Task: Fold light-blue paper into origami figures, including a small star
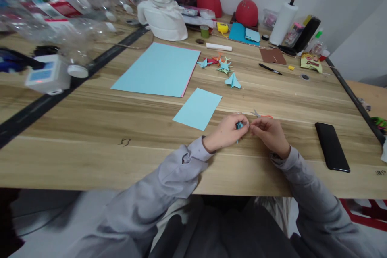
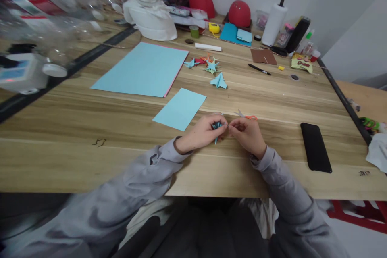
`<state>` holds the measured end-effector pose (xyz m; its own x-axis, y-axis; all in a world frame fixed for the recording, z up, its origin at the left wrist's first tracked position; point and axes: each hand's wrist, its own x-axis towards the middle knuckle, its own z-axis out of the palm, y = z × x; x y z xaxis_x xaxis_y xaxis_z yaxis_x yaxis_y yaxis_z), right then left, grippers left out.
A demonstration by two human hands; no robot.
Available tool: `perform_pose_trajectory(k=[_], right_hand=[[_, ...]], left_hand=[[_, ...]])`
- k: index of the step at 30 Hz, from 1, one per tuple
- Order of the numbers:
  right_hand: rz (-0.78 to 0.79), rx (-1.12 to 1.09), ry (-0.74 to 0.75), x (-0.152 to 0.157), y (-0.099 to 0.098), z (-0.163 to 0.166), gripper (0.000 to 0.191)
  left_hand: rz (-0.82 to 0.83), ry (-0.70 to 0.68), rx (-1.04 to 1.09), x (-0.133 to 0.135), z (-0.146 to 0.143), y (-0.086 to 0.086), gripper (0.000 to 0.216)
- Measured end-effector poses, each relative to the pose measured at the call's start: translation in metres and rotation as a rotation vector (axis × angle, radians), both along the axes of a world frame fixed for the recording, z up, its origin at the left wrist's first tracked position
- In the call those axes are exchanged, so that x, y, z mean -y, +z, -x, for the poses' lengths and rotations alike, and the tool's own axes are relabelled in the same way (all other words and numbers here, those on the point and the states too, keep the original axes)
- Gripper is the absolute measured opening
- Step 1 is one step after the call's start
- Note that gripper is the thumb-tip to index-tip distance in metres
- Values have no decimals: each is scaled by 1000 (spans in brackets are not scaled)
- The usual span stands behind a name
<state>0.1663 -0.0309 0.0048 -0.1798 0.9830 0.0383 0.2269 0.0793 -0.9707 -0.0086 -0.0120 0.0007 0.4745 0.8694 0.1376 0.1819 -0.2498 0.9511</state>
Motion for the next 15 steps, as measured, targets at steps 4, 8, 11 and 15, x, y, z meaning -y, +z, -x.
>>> perform_pose_trajectory(k=[4,8,11,15], right_hand=[[-5,9,8,0,-1,-1,22],[-27,38,2,0,-1,0,23],[-48,53,5,1,-1,0,21],[-104,112,-19,2,-1,1,19]], left_hand=[[1,-3,8,-1,0,0,15],[-16,0,-8,-1,1,2,15],[9,-15,2,-1,2,4,18],[56,-30,50,-1,1,4,19]])
